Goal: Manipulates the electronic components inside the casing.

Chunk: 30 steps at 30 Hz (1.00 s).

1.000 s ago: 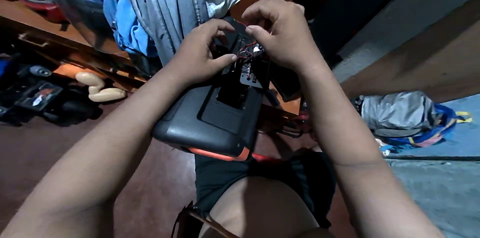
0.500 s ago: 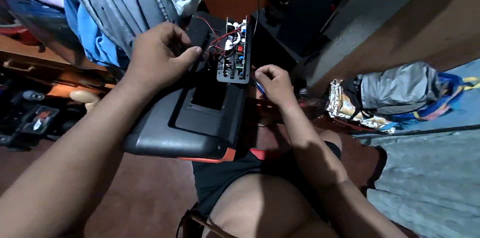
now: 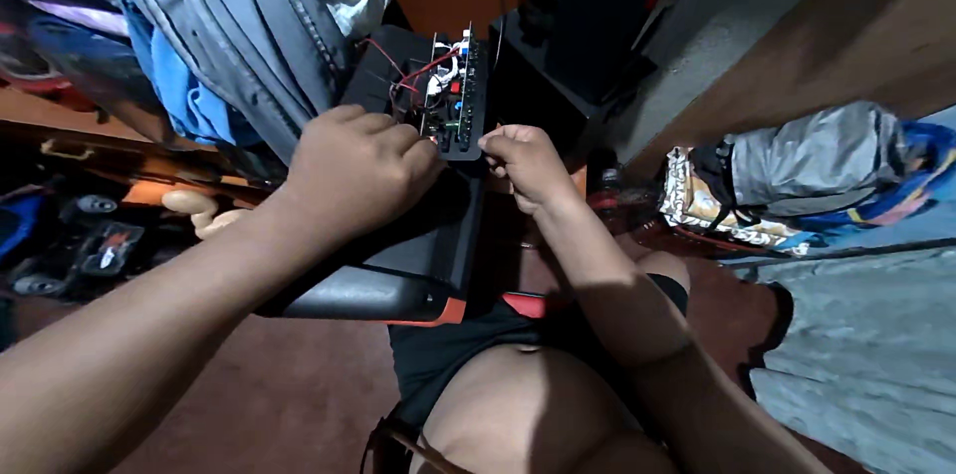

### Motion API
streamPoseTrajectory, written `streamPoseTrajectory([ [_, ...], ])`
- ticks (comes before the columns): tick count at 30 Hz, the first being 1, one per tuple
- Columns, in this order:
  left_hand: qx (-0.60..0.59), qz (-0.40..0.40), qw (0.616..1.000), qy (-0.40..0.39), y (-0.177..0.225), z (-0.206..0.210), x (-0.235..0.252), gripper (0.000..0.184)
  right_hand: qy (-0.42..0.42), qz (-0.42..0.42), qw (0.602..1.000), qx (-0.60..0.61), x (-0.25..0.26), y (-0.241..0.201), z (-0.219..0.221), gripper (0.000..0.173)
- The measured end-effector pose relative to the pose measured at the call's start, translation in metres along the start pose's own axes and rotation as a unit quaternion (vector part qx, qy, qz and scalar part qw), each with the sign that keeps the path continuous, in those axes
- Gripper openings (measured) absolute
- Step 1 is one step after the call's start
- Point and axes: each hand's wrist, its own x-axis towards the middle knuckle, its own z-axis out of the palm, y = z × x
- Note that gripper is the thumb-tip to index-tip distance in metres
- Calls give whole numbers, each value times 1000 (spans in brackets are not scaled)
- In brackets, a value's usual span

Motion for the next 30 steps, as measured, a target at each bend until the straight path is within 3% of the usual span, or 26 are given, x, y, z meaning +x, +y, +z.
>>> streamPoseTrajectory([
  [9,77,-4,996,39,17,5,8,28,36,4,995,97,-6,-18,22,16],
  [20,125,-52,989,53,11,12,8,22,22,-27,997,74,-4,-19,35,17],
  [27,115,-64,989,68,3,11,4,21,65,-142,986,-65,3,-8,12,7],
  [30,103,-90,988,66,-1,10,0,25,25,-173,970,-167,14,-4,7,9],
])
